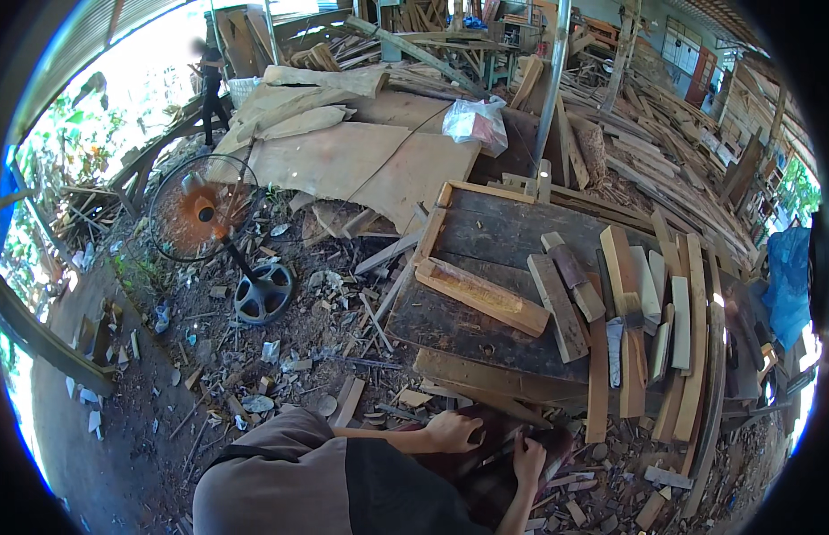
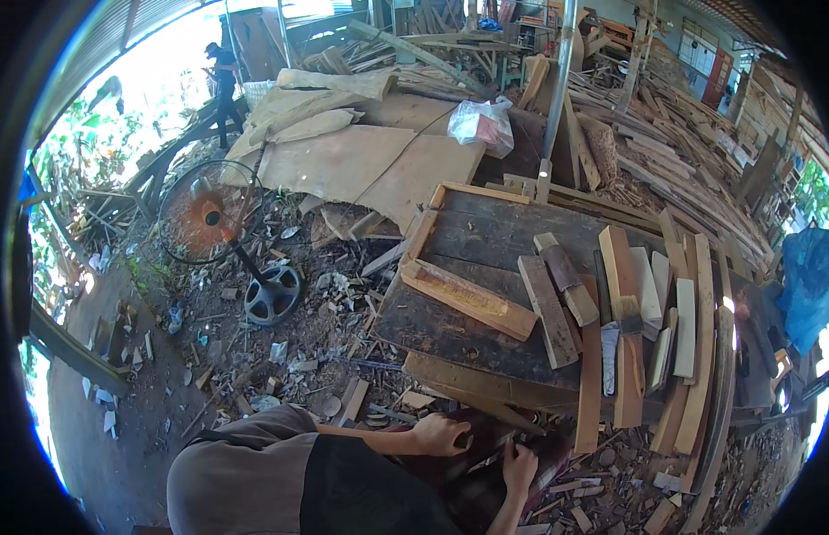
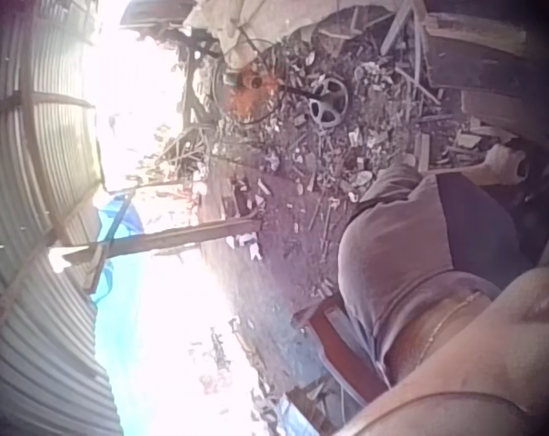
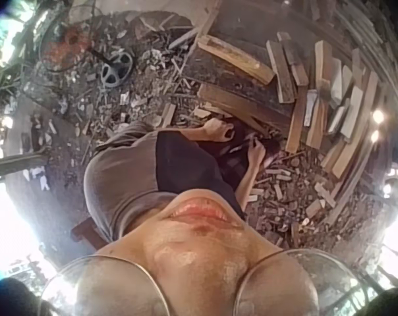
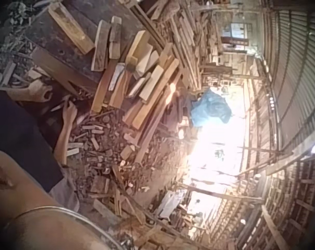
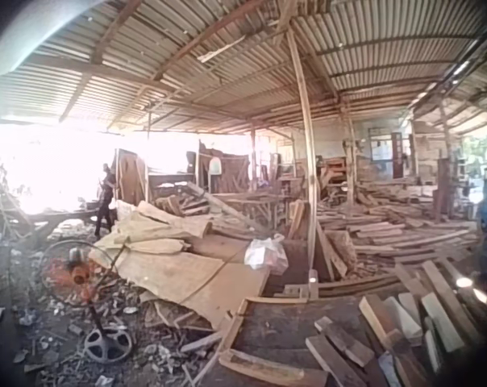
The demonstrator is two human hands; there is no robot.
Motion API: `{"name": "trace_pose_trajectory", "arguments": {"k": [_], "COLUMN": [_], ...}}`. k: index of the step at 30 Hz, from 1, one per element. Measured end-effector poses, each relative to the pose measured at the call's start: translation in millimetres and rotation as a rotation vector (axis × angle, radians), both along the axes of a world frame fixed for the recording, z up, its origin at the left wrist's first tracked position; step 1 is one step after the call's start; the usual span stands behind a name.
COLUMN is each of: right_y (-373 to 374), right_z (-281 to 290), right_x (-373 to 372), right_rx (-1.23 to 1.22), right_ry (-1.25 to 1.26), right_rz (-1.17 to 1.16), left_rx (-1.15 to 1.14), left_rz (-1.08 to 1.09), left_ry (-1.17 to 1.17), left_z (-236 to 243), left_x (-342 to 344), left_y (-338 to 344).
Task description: Using a chisel and mallet to notch and shape pieces of wood on a workbench.
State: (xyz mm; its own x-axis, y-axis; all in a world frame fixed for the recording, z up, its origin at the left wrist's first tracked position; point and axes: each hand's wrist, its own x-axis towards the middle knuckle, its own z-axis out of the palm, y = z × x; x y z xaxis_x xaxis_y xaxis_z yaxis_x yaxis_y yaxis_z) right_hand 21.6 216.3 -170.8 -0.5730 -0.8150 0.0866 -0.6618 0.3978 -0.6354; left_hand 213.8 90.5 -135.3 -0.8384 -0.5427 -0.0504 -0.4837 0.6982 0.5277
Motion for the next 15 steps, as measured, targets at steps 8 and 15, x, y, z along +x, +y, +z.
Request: {"name": "trace_pose_trajectory", "arguments": {"k": [8, 15], "right_y": [-1, -3], "right_z": [0, -1], "right_x": [0, -1], "right_rx": [0.000, 0.033], "right_ry": [-0.013, -0.032], "right_rz": [0.005, -0.006], "left_rx": [0.013, 0.030], "left_rz": [0.007, 0.017], "left_ry": [-0.004, 0.011], "left_z": [7, 12], "left_x": [0, 2], "left_y": [-1, -3]}}
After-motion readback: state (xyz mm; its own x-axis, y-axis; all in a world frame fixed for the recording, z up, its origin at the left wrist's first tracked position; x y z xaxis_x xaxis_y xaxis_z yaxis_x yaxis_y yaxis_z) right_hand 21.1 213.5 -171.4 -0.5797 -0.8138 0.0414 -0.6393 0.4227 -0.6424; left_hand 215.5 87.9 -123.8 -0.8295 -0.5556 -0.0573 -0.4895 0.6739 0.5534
